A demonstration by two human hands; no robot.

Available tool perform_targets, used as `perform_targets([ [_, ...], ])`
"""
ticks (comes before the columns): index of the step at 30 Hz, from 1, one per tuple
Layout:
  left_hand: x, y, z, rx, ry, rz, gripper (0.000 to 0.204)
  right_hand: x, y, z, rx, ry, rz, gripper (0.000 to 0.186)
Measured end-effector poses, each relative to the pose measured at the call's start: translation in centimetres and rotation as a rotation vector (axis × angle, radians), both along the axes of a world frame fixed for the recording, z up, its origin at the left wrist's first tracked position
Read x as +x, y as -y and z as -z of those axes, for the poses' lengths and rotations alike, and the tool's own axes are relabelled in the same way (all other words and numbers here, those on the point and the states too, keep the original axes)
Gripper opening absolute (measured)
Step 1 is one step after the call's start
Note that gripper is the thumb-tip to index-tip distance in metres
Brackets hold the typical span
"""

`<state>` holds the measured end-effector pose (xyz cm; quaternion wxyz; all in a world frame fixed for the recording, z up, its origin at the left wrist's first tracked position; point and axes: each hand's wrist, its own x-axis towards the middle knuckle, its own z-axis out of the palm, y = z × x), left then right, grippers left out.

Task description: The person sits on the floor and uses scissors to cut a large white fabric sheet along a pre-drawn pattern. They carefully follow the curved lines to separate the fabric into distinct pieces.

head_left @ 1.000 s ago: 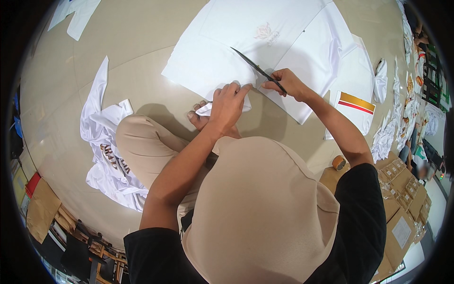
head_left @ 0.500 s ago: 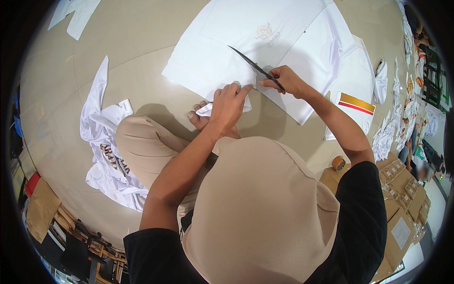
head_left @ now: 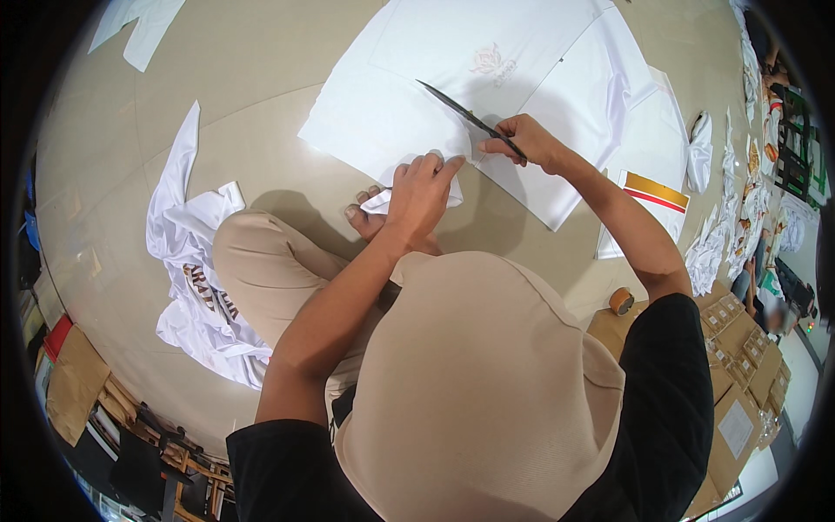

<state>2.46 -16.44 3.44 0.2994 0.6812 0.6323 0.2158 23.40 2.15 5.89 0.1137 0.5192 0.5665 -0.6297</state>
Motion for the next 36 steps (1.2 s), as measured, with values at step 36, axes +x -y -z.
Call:
perform_targets([
  [36,0.1,0.0,0.0,0.001,0.007,-0.010,0.043,-1.4,-1.5,0.2,0.066,0.003,-0.077,0.043],
])
